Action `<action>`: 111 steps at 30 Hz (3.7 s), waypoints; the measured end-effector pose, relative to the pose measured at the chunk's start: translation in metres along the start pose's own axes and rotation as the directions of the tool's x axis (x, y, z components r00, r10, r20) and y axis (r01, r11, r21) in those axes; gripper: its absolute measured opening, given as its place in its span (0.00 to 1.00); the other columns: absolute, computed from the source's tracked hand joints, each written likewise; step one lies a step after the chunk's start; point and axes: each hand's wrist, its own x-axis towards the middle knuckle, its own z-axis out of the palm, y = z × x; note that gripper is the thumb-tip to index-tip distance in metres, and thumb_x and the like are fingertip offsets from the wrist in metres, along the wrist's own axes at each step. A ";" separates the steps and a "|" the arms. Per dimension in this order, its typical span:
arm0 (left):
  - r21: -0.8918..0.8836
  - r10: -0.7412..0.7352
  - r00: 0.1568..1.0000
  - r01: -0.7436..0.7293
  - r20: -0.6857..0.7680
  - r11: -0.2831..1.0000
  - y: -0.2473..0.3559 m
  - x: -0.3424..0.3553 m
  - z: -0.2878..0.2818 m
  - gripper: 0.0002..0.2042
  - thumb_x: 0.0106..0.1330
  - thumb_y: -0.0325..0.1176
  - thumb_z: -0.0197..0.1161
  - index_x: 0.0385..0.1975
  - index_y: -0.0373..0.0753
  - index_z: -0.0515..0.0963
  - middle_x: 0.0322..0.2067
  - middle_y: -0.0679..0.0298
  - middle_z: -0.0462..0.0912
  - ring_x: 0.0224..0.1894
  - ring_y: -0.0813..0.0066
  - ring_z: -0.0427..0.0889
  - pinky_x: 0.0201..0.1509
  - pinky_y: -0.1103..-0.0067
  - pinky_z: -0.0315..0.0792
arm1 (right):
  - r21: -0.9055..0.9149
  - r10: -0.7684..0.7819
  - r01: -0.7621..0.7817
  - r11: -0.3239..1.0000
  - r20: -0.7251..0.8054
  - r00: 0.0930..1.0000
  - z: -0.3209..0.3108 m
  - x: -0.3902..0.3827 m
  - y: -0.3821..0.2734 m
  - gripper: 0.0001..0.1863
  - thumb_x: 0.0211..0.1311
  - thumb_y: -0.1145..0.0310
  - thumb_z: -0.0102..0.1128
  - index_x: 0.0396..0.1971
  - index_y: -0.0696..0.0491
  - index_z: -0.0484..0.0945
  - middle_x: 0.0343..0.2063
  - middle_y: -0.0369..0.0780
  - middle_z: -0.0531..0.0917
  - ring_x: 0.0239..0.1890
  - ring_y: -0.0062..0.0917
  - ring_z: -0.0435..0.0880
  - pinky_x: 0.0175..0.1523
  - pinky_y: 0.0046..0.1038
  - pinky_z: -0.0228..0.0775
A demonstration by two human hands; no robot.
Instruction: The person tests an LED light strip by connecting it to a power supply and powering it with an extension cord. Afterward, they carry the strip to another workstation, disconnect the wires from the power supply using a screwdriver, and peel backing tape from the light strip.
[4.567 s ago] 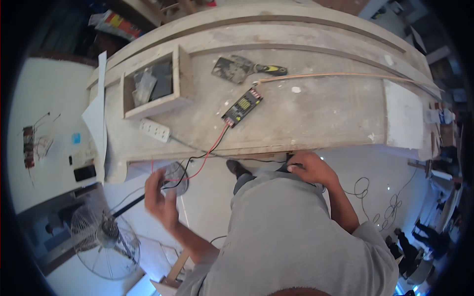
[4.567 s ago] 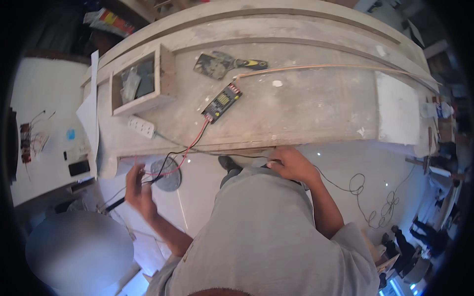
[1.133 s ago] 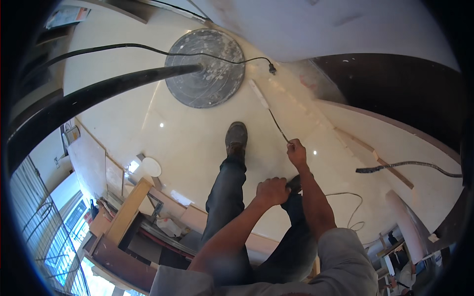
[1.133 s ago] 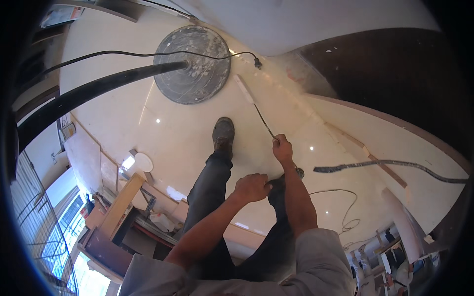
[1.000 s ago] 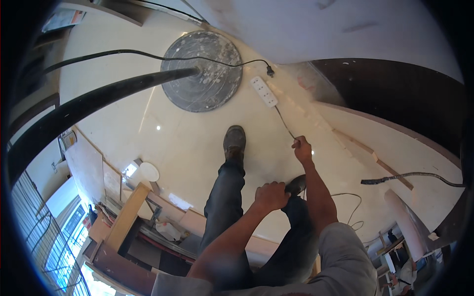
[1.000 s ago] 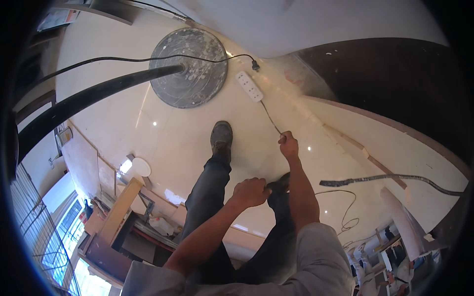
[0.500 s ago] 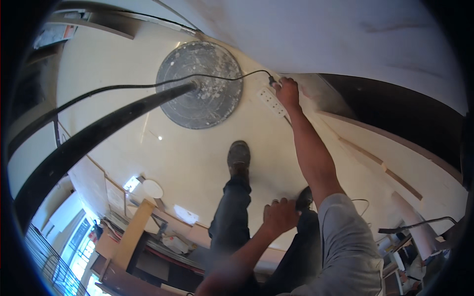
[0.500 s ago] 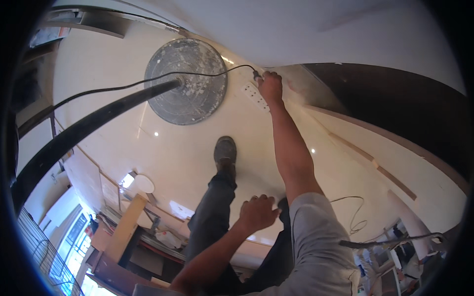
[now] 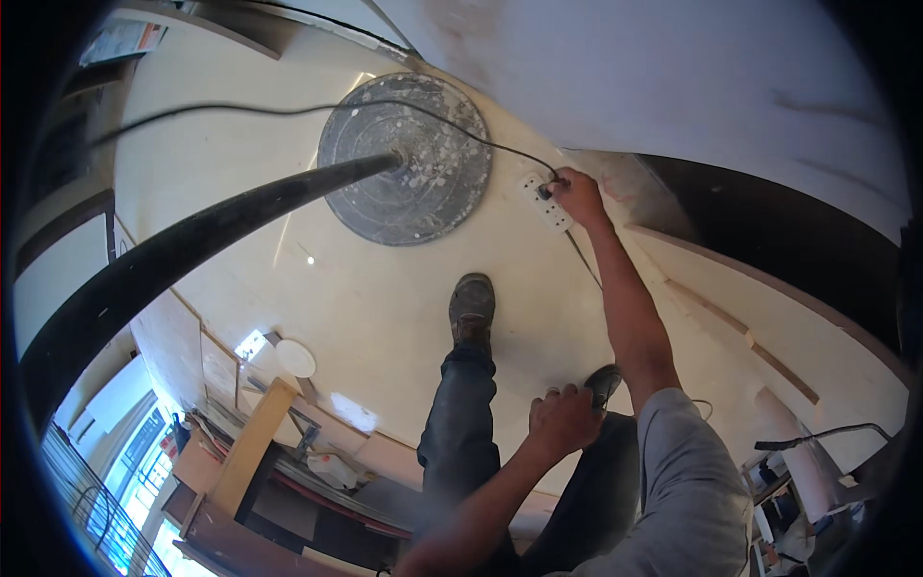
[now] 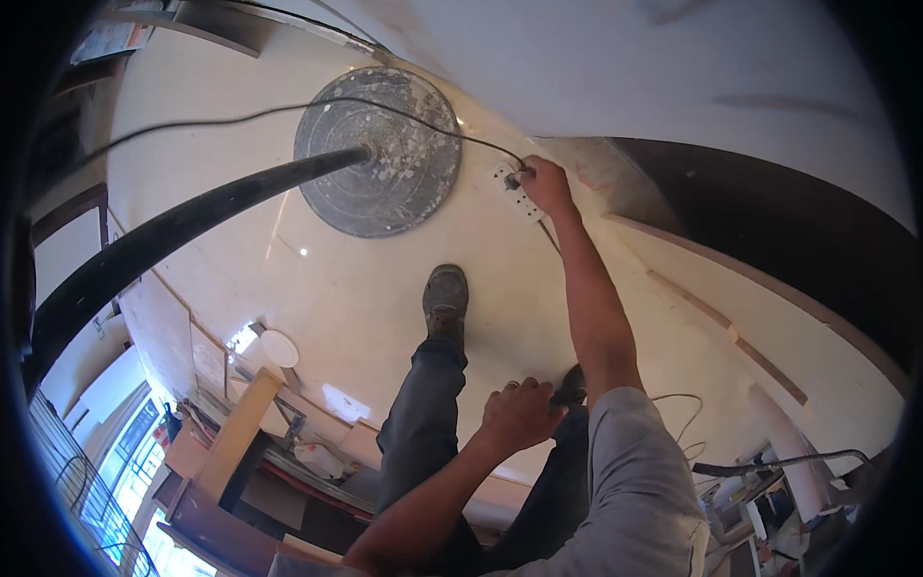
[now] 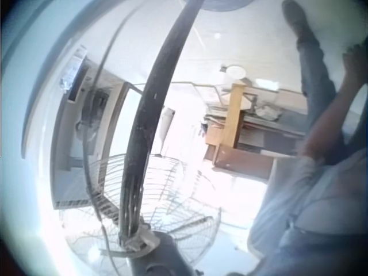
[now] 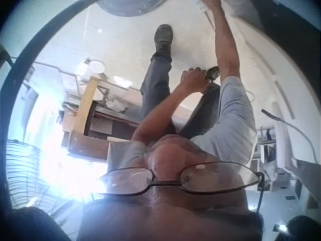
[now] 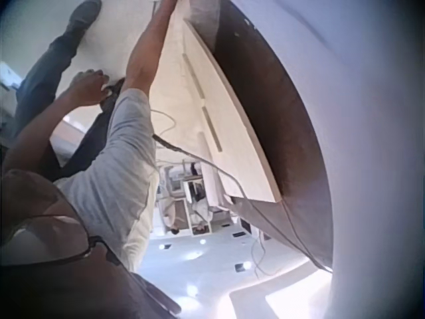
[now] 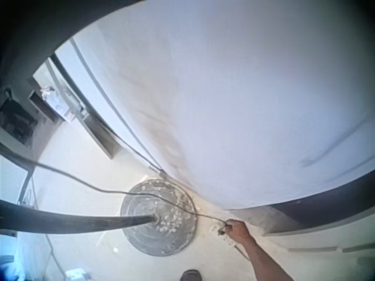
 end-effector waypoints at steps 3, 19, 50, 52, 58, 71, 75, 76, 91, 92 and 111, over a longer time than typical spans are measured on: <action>0.009 0.012 0.999 -0.013 0.031 1.000 0.006 0.006 0.004 0.20 0.67 0.50 0.62 0.46 0.38 0.81 0.47 0.52 0.82 0.53 0.48 0.81 0.56 0.55 0.74 | 0.125 0.093 -0.088 0.988 -0.033 0.995 0.001 -0.016 0.019 0.12 0.60 0.69 0.69 0.37 0.61 0.81 0.27 0.42 0.87 0.27 0.21 0.87 0.35 0.26 0.77; 0.021 0.050 0.999 -0.050 0.017 0.999 0.005 0.003 0.006 0.18 0.66 0.47 0.61 0.47 0.40 0.80 0.46 0.51 0.82 0.53 0.48 0.81 0.55 0.54 0.74 | -0.301 -0.041 -0.087 0.950 -0.395 0.918 0.045 -0.042 0.014 0.13 0.61 0.65 0.68 0.29 0.58 0.75 0.27 0.49 0.81 0.33 0.48 0.84 0.40 0.44 0.77; 0.001 0.045 0.999 -0.045 0.006 0.999 0.004 0.000 0.005 0.19 0.63 0.49 0.62 0.46 0.41 0.82 0.45 0.53 0.83 0.52 0.49 0.82 0.55 0.55 0.74 | 0.288 0.280 -0.221 0.932 -0.184 0.942 0.030 -0.028 0.040 0.08 0.65 0.75 0.65 0.29 0.63 0.77 0.25 0.43 0.86 0.27 0.20 0.88 0.29 0.23 0.80; 0.000 0.068 0.998 -0.068 0.003 0.998 0.010 0.001 0.006 0.19 0.63 0.48 0.62 0.46 0.41 0.82 0.45 0.53 0.83 0.52 0.49 0.82 0.55 0.55 0.75 | 0.192 0.287 -0.246 0.950 -0.225 0.931 0.020 -0.024 0.045 0.12 0.59 0.66 0.69 0.29 0.61 0.79 0.24 0.51 0.85 0.30 0.42 0.88 0.39 0.38 0.79; 0.015 0.048 0.998 -0.048 0.030 0.999 0.005 0.001 0.004 0.19 0.63 0.48 0.62 0.47 0.42 0.81 0.45 0.53 0.83 0.52 0.50 0.82 0.55 0.56 0.75 | -0.201 0.083 -0.150 0.968 -0.308 0.948 0.030 -0.028 0.009 0.12 0.60 0.67 0.68 0.27 0.60 0.77 0.23 0.51 0.83 0.29 0.47 0.86 0.38 0.42 0.79; -0.009 0.028 0.997 -0.028 0.074 1.000 0.014 0.005 -0.001 0.20 0.63 0.47 0.61 0.48 0.41 0.81 0.47 0.52 0.82 0.54 0.48 0.81 0.57 0.54 0.73 | -0.495 -0.055 -0.049 0.868 -0.192 0.980 0.043 -0.028 -0.009 0.06 0.61 0.72 0.60 0.33 0.59 0.77 0.32 0.53 0.83 0.33 0.47 0.87 0.40 0.42 0.82; -0.030 0.030 0.998 -0.028 0.057 0.999 0.013 0.004 0.003 0.19 0.65 0.48 0.61 0.47 0.40 0.81 0.46 0.52 0.82 0.53 0.48 0.81 0.57 0.54 0.73 | -0.254 -0.011 -0.023 0.967 -0.131 0.991 0.028 -0.025 0.004 0.10 0.63 0.68 0.63 0.35 0.60 0.77 0.34 0.53 0.85 0.37 0.51 0.86 0.45 0.47 0.79; -0.029 0.034 0.998 -0.032 0.046 0.999 0.015 0.004 0.004 0.19 0.65 0.48 0.60 0.46 0.39 0.82 0.45 0.52 0.83 0.53 0.48 0.82 0.57 0.54 0.73 | -0.256 -0.010 -0.022 0.966 -0.126 0.992 0.024 -0.024 0.009 0.10 0.63 0.68 0.63 0.35 0.60 0.77 0.34 0.53 0.85 0.37 0.51 0.86 0.45 0.47 0.79; -0.022 0.029 0.998 -0.028 0.047 0.999 0.013 0.007 -0.001 0.21 0.66 0.49 0.61 0.47 0.39 0.81 0.48 0.51 0.82 0.53 0.47 0.81 0.57 0.54 0.73 | -0.362 0.098 -0.074 0.929 0.048 0.994 0.023 -0.013 -0.012 0.11 0.59 0.70 0.64 0.39 0.60 0.79 0.36 0.54 0.85 0.42 0.49 0.86 0.49 0.46 0.79; -0.023 0.025 0.998 -0.023 0.055 0.999 0.013 0.010 0.002 0.21 0.64 0.50 0.63 0.48 0.39 0.81 0.48 0.51 0.82 0.53 0.46 0.81 0.57 0.53 0.73 | -0.456 0.041 -0.015 0.890 0.047 0.998 0.031 -0.018 -0.011 0.10 0.59 0.71 0.62 0.39 0.60 0.79 0.35 0.53 0.85 0.40 0.47 0.87 0.46 0.44 0.81; 0.154 0.214 0.973 -0.225 0.084 0.962 -0.019 0.044 0.089 0.15 0.64 0.40 0.54 0.33 0.36 0.83 0.39 0.46 0.85 0.47 0.44 0.82 0.55 0.57 0.75 | -0.327 0.179 -0.170 0.929 -0.005 0.984 -0.072 -0.211 0.030 0.33 0.60 0.54 0.69 0.57 0.60 0.73 0.47 0.56 0.83 0.52 0.49 0.82 0.56 0.45 0.74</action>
